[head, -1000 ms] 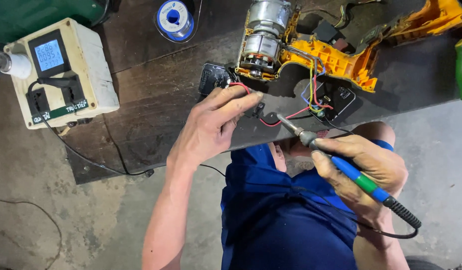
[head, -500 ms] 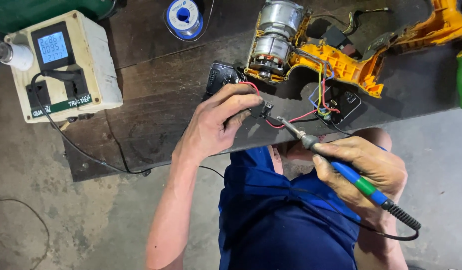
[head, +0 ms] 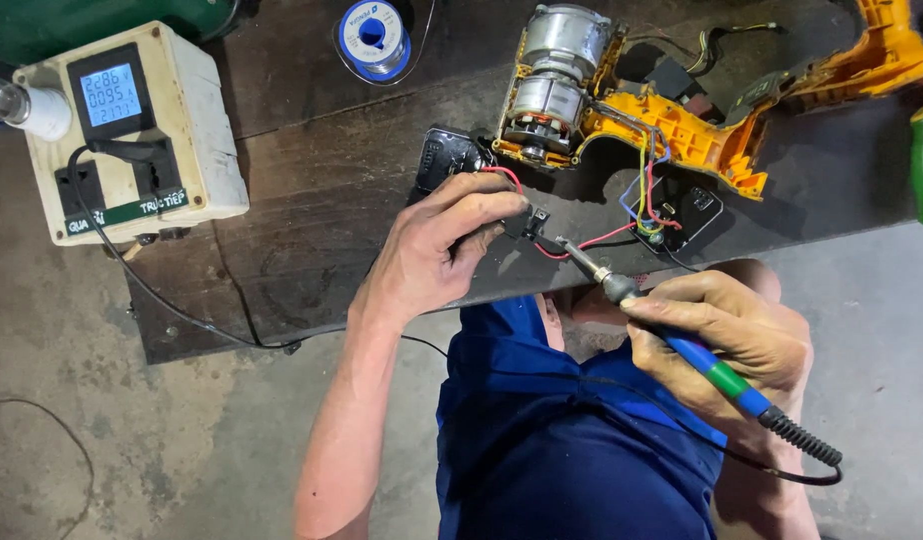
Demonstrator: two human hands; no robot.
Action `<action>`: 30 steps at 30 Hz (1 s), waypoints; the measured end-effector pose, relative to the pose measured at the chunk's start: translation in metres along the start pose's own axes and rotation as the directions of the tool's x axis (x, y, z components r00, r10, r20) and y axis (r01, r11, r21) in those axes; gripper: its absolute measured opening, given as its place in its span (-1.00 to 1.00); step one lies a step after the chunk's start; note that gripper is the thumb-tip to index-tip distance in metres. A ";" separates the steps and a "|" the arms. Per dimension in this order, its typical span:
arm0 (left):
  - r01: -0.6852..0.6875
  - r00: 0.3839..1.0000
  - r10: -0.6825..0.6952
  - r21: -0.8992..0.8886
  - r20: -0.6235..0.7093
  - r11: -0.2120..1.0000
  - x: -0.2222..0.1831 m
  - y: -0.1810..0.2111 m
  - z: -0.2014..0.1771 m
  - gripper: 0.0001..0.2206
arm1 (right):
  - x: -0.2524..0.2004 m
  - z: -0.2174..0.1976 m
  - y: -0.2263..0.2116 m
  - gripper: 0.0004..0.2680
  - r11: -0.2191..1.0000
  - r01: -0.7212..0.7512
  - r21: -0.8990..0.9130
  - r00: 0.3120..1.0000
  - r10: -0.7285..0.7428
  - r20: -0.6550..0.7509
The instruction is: Soldering wires to a trigger switch while repairing a disassembled yellow power drill on a workbench.
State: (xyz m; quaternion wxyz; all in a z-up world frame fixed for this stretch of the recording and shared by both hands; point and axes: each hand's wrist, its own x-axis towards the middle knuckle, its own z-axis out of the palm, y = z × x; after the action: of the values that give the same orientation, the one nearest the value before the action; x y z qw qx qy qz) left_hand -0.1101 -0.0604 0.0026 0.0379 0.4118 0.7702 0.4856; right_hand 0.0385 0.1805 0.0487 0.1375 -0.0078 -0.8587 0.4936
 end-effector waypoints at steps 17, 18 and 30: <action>0.001 1.000 -0.001 -0.010 -0.006 1.000 -0.001 0.000 0.000 -0.46 | -0.002 0.010 -0.005 -0.87 0.998 -0.020 0.068 0.998 0.024 -0.063; 0.000 1.000 0.000 0.002 -0.005 1.000 -0.001 0.000 0.000 -0.47 | -0.002 0.012 -0.003 -0.87 0.998 0.000 0.068 0.998 0.004 -0.058; -0.015 1.000 0.015 -0.003 -0.009 1.000 0.000 -0.001 0.000 -0.51 | -0.003 0.021 0.015 -0.87 0.995 -0.021 0.099 0.998 0.028 -0.063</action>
State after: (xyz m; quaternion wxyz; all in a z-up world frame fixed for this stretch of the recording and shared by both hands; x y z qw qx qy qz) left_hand -0.1103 -0.0603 0.0018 0.0314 0.4154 0.7666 0.4888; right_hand 0.0343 0.1702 0.0259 0.1592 -0.0274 -0.8283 0.5365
